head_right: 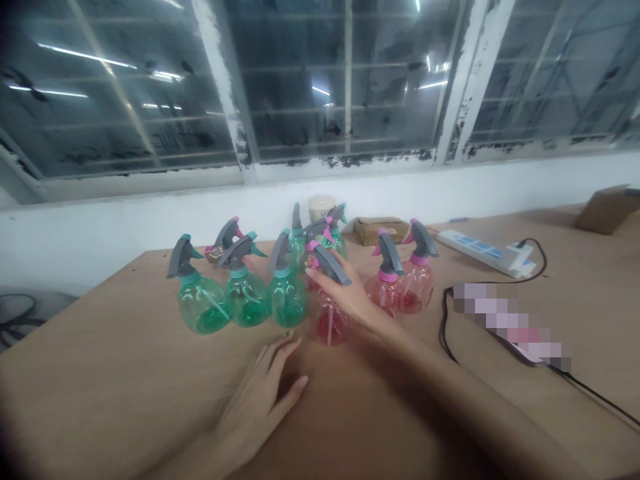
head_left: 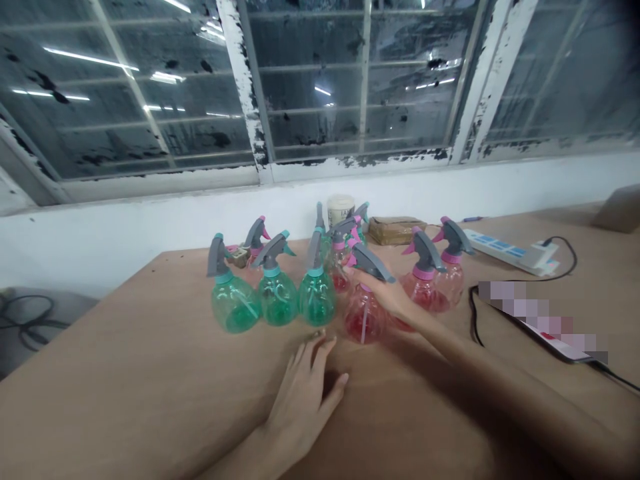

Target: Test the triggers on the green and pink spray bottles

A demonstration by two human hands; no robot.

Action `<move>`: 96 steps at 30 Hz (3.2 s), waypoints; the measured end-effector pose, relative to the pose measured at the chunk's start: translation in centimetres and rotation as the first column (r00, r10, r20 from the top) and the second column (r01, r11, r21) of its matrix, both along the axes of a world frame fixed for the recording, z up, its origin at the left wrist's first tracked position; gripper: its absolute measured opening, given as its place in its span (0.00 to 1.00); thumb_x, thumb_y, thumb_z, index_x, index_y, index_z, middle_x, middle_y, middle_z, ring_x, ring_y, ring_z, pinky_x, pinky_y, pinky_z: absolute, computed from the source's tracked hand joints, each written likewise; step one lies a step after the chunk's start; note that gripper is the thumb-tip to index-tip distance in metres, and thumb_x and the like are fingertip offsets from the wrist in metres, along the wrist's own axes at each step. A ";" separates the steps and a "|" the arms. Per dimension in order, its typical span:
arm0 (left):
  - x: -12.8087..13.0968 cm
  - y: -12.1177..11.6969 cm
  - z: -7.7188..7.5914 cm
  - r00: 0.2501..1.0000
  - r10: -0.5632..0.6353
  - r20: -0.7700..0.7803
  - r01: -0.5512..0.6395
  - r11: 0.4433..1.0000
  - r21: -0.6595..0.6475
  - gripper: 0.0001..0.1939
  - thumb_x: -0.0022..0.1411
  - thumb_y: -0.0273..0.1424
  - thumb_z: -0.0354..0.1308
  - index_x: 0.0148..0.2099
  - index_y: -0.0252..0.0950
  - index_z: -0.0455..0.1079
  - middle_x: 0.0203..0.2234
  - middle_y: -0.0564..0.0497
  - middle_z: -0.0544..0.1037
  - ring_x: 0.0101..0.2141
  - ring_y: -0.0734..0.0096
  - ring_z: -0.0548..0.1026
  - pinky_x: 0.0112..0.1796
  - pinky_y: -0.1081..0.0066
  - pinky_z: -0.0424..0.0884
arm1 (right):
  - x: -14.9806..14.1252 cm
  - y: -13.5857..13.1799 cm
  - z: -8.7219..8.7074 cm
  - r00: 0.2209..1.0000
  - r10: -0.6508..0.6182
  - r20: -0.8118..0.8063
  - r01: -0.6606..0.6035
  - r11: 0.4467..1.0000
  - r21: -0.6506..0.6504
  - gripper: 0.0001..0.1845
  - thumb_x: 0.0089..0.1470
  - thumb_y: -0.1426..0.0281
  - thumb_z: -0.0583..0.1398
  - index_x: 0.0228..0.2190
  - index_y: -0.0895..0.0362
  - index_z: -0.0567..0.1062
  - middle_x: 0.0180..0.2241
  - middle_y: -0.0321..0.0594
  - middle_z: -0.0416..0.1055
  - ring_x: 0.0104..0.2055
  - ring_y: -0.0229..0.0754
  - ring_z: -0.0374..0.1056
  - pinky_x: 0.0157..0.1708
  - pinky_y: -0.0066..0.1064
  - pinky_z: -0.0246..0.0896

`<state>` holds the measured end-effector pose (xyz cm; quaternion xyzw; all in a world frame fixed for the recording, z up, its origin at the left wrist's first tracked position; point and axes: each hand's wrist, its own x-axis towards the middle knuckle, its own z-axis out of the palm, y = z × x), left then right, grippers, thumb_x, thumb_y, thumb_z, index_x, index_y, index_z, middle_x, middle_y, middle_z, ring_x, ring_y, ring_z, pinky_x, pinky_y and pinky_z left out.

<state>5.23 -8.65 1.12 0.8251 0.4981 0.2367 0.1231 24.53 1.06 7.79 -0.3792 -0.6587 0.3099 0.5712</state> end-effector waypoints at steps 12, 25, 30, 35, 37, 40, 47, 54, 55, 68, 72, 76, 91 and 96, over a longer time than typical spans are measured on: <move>-0.1 -0.1 0.5 0.998 -0.024 -0.063 0.025 1.000 0.013 0.22 0.63 0.35 0.50 0.58 0.36 0.57 0.54 0.42 0.65 0.55 0.56 0.62 0.53 0.53 0.61 | 0.0 -0.6 -0.2 0.995 -0.083 0.048 0.084 0.996 -0.019 0.13 0.51 0.56 0.58 0.29 0.53 0.70 0.27 0.35 0.68 0.33 0.43 0.65 0.36 0.36 0.60; -0.2 0.0 0.4 0.982 -0.040 -0.182 0.056 0.995 0.085 0.22 0.63 0.36 0.51 0.57 0.34 0.58 0.55 0.40 0.66 0.55 0.54 0.63 0.52 0.52 0.64 | -0.2 -0.4 -0.7 0.986 -0.168 0.005 0.168 0.985 0.049 0.13 0.51 0.60 0.57 0.36 0.54 0.73 0.30 0.38 0.73 0.37 0.46 0.68 0.41 0.40 0.61; -0.2 -0.1 0.6 0.980 -0.040 -0.193 0.055 0.996 0.070 0.21 0.63 0.35 0.51 0.56 0.33 0.59 0.55 0.40 0.65 0.55 0.54 0.63 0.52 0.52 0.64 | -0.2 -0.3 -0.9 0.982 -0.186 0.014 0.185 0.981 0.056 0.13 0.51 0.60 0.57 0.36 0.54 0.73 0.29 0.37 0.73 0.36 0.46 0.69 0.41 0.40 0.61; -0.2 -0.1 0.7 0.981 -0.040 -0.191 0.052 0.997 0.059 0.21 0.63 0.35 0.51 0.57 0.33 0.58 0.55 0.40 0.65 0.55 0.54 0.62 0.52 0.52 0.63 | -0.1 -0.1 -1.1 0.991 -0.136 -0.009 0.137 0.988 0.066 0.12 0.52 0.62 0.57 0.37 0.54 0.72 0.29 0.37 0.73 0.35 0.45 0.69 0.44 0.41 0.61; -0.2 0.0 0.5 0.981 -0.043 -0.190 0.055 0.997 0.060 0.22 0.63 0.35 0.51 0.57 0.33 0.58 0.55 0.40 0.65 0.55 0.55 0.63 0.52 0.52 0.63 | 0.0 -0.1 -1.1 0.993 -0.115 -0.009 0.115 0.991 0.070 0.13 0.52 0.62 0.57 0.38 0.53 0.72 0.30 0.38 0.73 0.34 0.44 0.69 0.44 0.42 0.61; -0.2 0.0 0.4 0.981 -0.044 -0.186 0.058 0.996 0.070 0.21 0.63 0.35 0.51 0.57 0.33 0.58 0.55 0.40 0.65 0.55 0.55 0.63 0.52 0.53 0.63 | 0.0 -0.1 -1.1 0.996 -0.086 -0.011 0.087 0.993 0.079 0.13 0.51 0.62 0.58 0.39 0.53 0.72 0.33 0.38 0.74 0.35 0.44 0.70 0.44 0.42 0.61; -0.3 0.0 0.3 0.985 -0.038 -0.168 0.051 0.996 0.076 0.21 0.62 0.36 0.52 0.56 0.35 0.59 0.54 0.41 0.65 0.54 0.56 0.63 0.52 0.53 0.63 | 0.0 -0.2 -1.1 0.998 -0.062 -0.025 0.064 0.995 0.074 0.14 0.51 0.63 0.58 0.41 0.51 0.73 0.38 0.39 0.74 0.41 0.45 0.70 0.47 0.41 0.60; -0.3 0.1 0.2 0.985 -0.038 -0.167 0.053 0.995 0.085 0.22 0.62 0.36 0.52 0.56 0.34 0.59 0.54 0.41 0.65 0.54 0.55 0.64 0.51 0.53 0.64 | -0.2 -0.4 -0.7 0.997 -0.083 -0.007 0.083 0.996 0.025 0.13 0.51 0.61 0.58 0.38 0.52 0.73 0.35 0.38 0.75 0.39 0.45 0.69 0.44 0.40 0.61; -0.3 0.1 0.2 0.985 -0.036 -0.168 0.051 0.995 0.085 0.22 0.62 0.36 0.52 0.56 0.34 0.59 0.54 0.41 0.65 0.54 0.55 0.64 0.51 0.54 0.64 | -0.2 -0.5 -0.7 0.996 -0.085 -0.005 0.085 0.996 0.025 0.13 0.50 0.61 0.58 0.38 0.52 0.73 0.34 0.38 0.75 0.39 0.45 0.69 0.44 0.40 0.61; -0.2 -0.1 0.6 0.988 -0.039 -0.146 0.054 0.993 0.102 0.20 0.63 0.36 0.51 0.56 0.36 0.59 0.54 0.42 0.66 0.54 0.56 0.64 0.51 0.54 0.64 | -0.1 -1.0 0.1 0.995 -0.094 0.031 0.092 0.994 0.054 0.12 0.52 0.59 0.57 0.25 0.54 0.65 0.24 0.32 0.63 0.26 0.38 0.60 0.29 0.32 0.60; -0.1 -0.1 0.5 0.988 -0.026 -0.154 0.040 0.996 0.086 0.20 0.63 0.36 0.51 0.56 0.36 0.59 0.54 0.42 0.66 0.54 0.56 0.64 0.51 0.54 0.63 | -0.2 -1.3 0.1 0.996 -0.078 0.046 0.077 0.997 0.031 0.13 0.51 0.59 0.57 0.23 0.54 0.64 0.23 0.32 0.63 0.25 0.38 0.60 0.28 0.32 0.59; -0.2 -0.1 0.4 0.988 -0.028 -0.153 0.042 0.995 0.090 0.21 0.63 0.36 0.51 0.56 0.36 0.59 0.54 0.43 0.66 0.54 0.57 0.64 0.52 0.55 0.63 | -0.2 -1.4 0.1 0.998 -0.041 0.046 0.040 0.999 0.027 0.10 0.51 0.61 0.58 0.25 0.53 0.67 0.25 0.33 0.66 0.27 0.39 0.62 0.30 0.33 0.60; -0.2 0.0 0.4 0.990 -0.029 -0.140 0.043 0.994 0.101 0.20 0.62 0.36 0.51 0.55 0.36 0.60 0.53 0.43 0.66 0.53 0.57 0.65 0.51 0.55 0.64 | -0.5 -1.0 -0.8 0.997 -0.077 0.009 0.075 0.993 0.087 0.10 0.52 0.63 0.57 0.36 0.52 0.72 0.31 0.36 0.73 0.35 0.44 0.69 0.41 0.39 0.63; -0.3 0.0 0.4 0.989 -0.031 -0.143 0.047 0.993 0.110 0.20 0.62 0.36 0.51 0.55 0.36 0.60 0.53 0.43 0.66 0.54 0.56 0.64 0.51 0.55 0.64 | -0.5 -0.9 -1.0 0.997 -0.079 0.003 0.079 0.994 0.076 0.10 0.51 0.63 0.57 0.36 0.52 0.72 0.31 0.36 0.73 0.36 0.44 0.69 0.40 0.40 0.63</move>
